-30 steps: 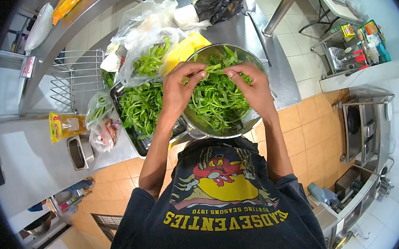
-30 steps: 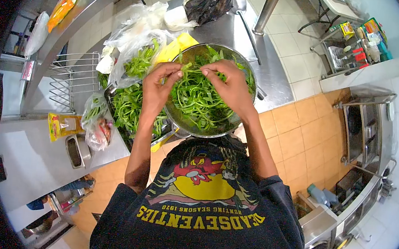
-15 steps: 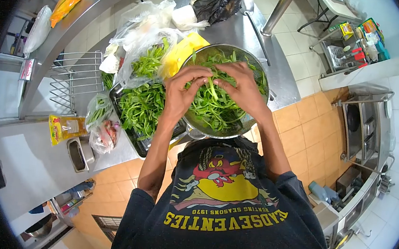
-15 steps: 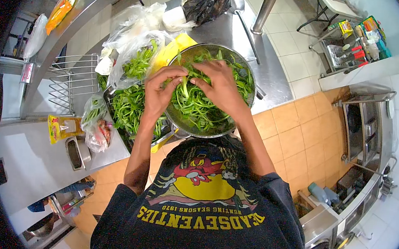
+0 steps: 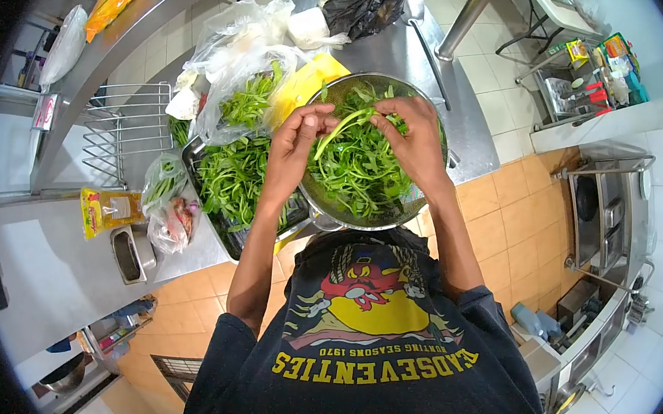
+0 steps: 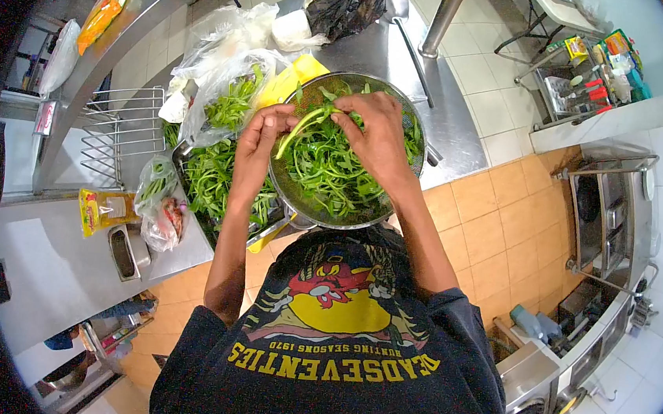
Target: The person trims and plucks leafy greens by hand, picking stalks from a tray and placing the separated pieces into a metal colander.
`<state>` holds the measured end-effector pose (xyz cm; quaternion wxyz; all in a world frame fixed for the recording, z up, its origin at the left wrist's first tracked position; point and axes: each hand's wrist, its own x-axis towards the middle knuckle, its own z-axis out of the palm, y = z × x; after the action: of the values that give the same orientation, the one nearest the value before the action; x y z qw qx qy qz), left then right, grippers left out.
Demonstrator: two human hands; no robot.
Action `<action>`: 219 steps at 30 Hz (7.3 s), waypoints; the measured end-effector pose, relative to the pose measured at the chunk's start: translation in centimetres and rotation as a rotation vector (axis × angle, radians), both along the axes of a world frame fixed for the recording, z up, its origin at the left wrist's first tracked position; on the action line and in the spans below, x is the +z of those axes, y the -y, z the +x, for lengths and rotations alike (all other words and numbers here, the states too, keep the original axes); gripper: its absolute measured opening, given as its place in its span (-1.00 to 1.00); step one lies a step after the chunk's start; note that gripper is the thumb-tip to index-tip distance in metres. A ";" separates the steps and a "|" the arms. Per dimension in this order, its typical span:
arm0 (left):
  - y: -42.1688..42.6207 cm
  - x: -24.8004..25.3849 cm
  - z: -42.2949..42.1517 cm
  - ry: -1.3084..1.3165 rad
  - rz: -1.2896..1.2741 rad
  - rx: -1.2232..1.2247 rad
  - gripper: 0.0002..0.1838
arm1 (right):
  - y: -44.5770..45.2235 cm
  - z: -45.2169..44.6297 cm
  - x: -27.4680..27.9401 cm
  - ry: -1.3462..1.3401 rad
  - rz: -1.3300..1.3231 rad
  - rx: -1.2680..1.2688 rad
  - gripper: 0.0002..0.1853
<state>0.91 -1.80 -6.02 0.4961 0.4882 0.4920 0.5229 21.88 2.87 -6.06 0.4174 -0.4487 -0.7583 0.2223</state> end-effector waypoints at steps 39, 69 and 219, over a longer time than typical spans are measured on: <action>0.2 -0.1 0.1 -0.280 0.089 -0.135 -0.61 | 0.9 0.5 0.9 -0.307 -0.327 0.131 -0.56; 0.0 0.2 1.3 -0.216 0.076 -0.165 -0.48 | 0.7 0.1 1.3 0.044 0.025 0.209 -0.86; 4.7 0.6 -4.6 -0.616 0.171 0.353 -0.73 | 0.6 0.3 1.6 -0.054 -0.080 0.226 -0.81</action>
<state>-3.69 -6.49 -5.37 0.1843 0.5702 0.6494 0.4682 22.16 2.28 -4.45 0.3917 -0.3706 -0.7830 0.3101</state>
